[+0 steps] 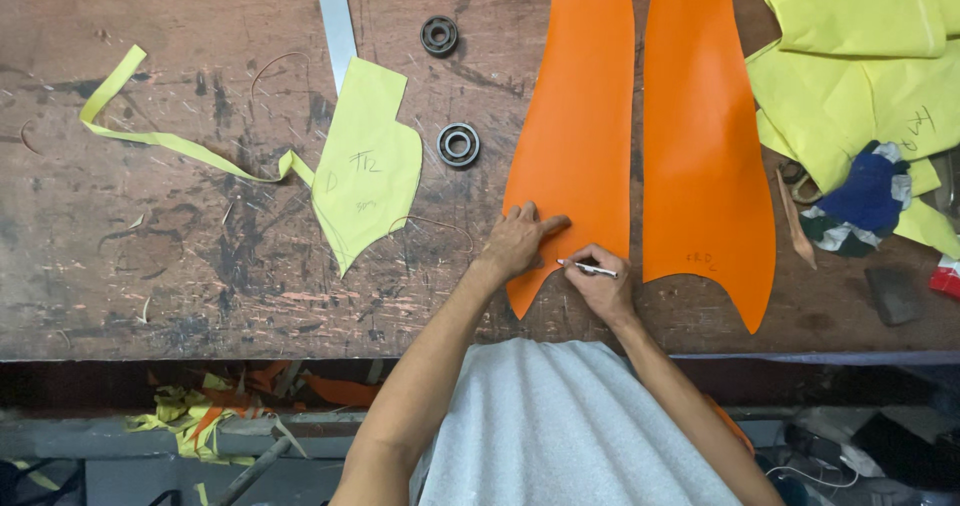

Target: The person cuts a shape from orange fabric using shears, marks lines on the material with a white pencil, and then uses a paper pattern to mark and cut additional pieces.

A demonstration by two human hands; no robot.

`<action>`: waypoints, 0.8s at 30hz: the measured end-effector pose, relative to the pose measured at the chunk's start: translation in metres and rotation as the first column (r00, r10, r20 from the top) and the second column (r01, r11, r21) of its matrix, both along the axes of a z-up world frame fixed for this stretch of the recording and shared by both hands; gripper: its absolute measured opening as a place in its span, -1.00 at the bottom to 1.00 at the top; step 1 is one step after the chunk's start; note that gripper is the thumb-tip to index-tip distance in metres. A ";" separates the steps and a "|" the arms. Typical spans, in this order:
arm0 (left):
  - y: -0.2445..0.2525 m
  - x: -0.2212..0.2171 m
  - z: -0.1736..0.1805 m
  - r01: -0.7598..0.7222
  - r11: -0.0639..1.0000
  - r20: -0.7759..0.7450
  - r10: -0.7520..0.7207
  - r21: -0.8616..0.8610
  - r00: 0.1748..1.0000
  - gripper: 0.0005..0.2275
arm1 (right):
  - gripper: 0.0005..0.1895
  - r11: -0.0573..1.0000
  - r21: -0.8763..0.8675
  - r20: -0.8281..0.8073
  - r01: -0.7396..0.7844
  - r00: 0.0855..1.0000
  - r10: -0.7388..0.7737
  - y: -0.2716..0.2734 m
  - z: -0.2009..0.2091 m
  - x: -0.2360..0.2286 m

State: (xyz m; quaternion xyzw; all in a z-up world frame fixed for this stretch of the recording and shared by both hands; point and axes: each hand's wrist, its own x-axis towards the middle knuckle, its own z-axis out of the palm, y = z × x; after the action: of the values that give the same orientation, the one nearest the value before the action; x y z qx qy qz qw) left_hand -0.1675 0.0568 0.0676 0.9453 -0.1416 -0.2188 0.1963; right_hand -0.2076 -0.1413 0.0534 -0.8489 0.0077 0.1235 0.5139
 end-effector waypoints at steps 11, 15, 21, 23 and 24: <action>-0.002 0.000 0.002 -0.007 1.000 -0.023 0.007 0.001 1.000 -0.24 | -0.84 0.995 0.095 0.094 0.001 0.996 -0.010 0.000 0.005 0.005; 0.000 0.000 0.003 -0.015 1.000 -0.015 0.015 0.007 1.000 -0.26 | -0.87 0.994 0.103 0.055 0.038 0.998 -0.044 -0.008 -0.001 0.008; 0.000 0.001 0.003 -0.003 1.000 -0.035 0.003 -0.012 0.999 -0.23 | -0.87 0.985 0.158 -0.082 0.072 0.995 -0.060 -0.013 -0.004 0.009; 0.000 0.001 0.001 0.001 1.000 -0.029 -0.001 0.000 1.000 -0.24 | -0.87 0.985 0.157 -0.062 0.075 0.996 -0.066 -0.012 -0.005 0.008; 0.001 0.000 0.001 0.002 1.000 -0.031 -0.002 0.000 1.000 -0.24 | -0.87 0.985 0.158 -0.040 0.076 0.997 -0.071 -0.011 -0.005 0.008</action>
State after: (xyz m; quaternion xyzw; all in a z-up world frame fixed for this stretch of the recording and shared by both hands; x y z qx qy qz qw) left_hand -0.1672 0.0574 0.0682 0.9416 -0.1395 -0.2337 0.1984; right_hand -0.1994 -0.1527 0.0484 -0.8021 0.0380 0.1193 0.5839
